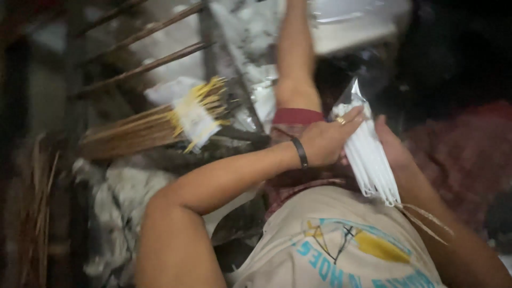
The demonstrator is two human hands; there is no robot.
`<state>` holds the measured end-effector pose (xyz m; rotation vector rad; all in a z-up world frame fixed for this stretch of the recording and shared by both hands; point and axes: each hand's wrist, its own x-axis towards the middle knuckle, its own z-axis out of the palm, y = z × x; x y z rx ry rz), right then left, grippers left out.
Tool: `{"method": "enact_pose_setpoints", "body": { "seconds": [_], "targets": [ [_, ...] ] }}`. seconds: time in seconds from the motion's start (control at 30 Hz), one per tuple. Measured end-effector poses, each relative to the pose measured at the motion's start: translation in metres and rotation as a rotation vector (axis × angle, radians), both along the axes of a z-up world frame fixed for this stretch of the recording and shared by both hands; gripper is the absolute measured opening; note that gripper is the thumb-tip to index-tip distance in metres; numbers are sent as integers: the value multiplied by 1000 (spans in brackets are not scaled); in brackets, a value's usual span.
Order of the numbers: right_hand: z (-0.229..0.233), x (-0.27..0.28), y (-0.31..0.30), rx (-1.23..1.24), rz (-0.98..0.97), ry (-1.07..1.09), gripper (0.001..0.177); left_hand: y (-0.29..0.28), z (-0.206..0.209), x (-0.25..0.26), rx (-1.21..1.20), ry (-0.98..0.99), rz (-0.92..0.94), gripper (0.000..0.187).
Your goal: The person places a bundle of white candles into a clear plastic bag and ties the bag closed by hand using a piece of string.
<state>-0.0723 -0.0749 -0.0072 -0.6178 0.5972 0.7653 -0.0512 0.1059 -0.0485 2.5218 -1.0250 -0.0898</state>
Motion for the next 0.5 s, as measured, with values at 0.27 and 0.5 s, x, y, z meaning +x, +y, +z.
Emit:
{"method": "enact_pose_setpoints", "body": {
  "seconds": [0.27, 0.5],
  "targets": [
    [-24, 2, 21, -368, 443, -405, 55, 76, -16, -30, -961, 900, 634, 65],
    [-73, 42, 42, -930, 379, -1038, 22, 65, -19, 0, -905, 811, 773, 73]
  ]
}}
